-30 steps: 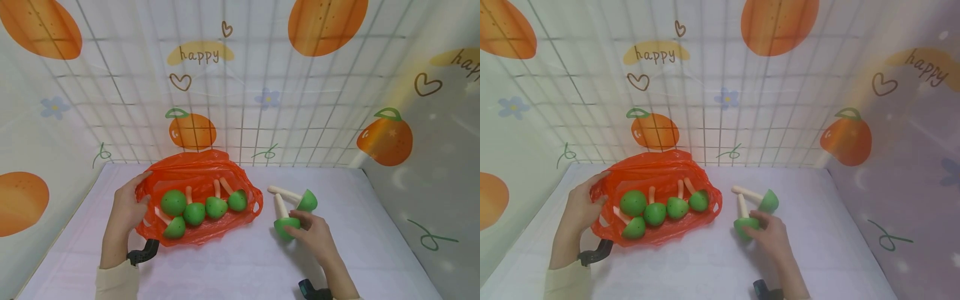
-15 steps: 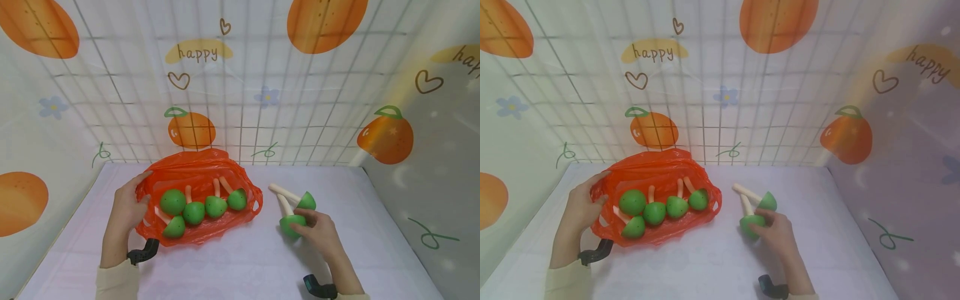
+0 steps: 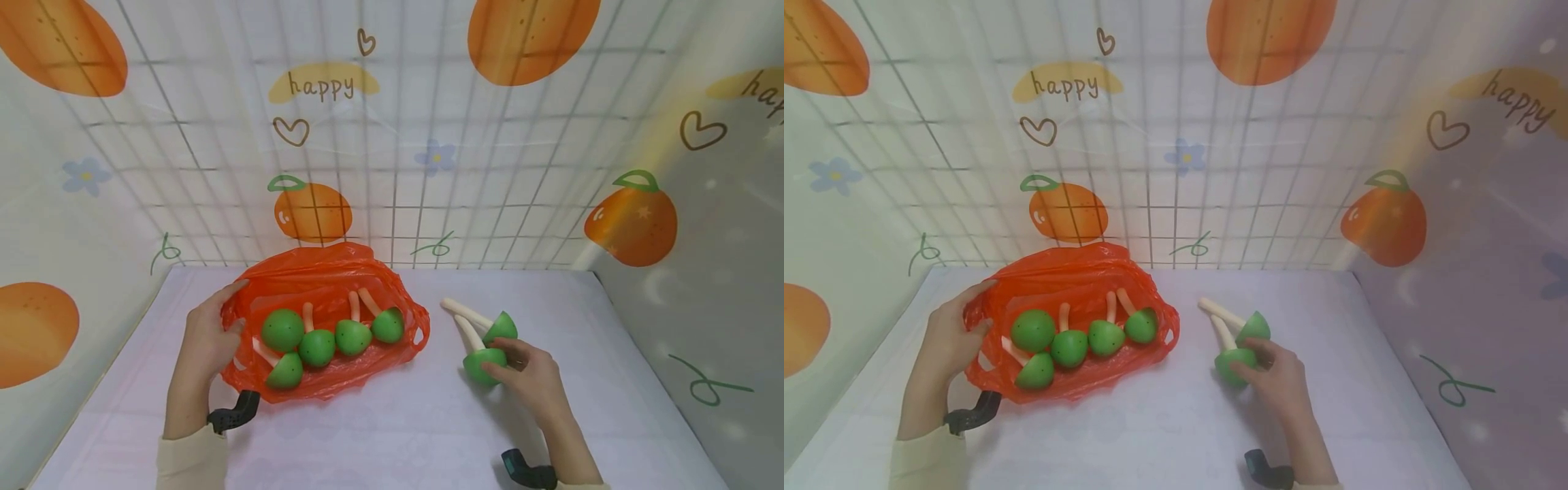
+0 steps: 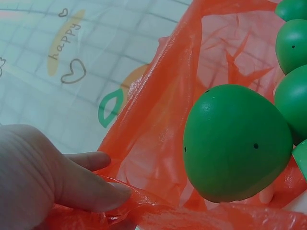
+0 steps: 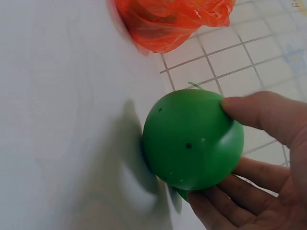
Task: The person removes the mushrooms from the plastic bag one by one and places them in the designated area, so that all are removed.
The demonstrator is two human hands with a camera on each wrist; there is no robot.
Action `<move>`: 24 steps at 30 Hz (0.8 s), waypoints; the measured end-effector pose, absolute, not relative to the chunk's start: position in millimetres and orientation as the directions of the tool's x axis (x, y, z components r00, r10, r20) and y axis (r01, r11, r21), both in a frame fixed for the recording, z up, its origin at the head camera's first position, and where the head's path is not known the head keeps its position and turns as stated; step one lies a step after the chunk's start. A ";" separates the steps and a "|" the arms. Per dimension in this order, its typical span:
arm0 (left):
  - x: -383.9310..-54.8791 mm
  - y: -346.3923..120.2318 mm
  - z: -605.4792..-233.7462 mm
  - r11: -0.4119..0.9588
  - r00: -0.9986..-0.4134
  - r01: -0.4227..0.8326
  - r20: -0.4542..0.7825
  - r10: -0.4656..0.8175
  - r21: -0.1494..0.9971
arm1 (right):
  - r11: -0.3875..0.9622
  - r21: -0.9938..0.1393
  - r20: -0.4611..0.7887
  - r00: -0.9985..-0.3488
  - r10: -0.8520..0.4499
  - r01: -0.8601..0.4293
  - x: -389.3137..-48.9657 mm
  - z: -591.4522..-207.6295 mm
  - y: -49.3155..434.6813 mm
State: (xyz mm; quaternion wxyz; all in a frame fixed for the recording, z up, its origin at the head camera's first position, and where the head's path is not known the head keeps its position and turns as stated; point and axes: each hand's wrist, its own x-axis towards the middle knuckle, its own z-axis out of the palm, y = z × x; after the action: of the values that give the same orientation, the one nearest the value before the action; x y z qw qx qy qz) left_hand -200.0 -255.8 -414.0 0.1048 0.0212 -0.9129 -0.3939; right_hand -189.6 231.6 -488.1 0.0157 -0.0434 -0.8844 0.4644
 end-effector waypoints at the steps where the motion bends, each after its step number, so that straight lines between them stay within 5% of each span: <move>1: -200.0 -255.9 -413.9 0.687 -0.977 0.044 0.174 -0.122 0.725 | 0.565 -0.823 -0.017 -0.995 0.095 0.068 -189.4 -488.3 231.3; 24: -200.6 -255.3 -411.6 0.660 -0.986 0.000 0.111 -0.126 0.751 | 0.596 -0.802 0.042 -0.994 0.097 0.024 -180.2 -487.9 231.6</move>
State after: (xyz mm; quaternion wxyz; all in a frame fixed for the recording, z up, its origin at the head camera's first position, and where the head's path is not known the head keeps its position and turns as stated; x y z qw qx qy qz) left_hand -200.6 -255.3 -411.6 0.0769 0.0347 -0.9078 -0.4107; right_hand -180.2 231.6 -487.9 0.0406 -0.0338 -0.8925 0.4480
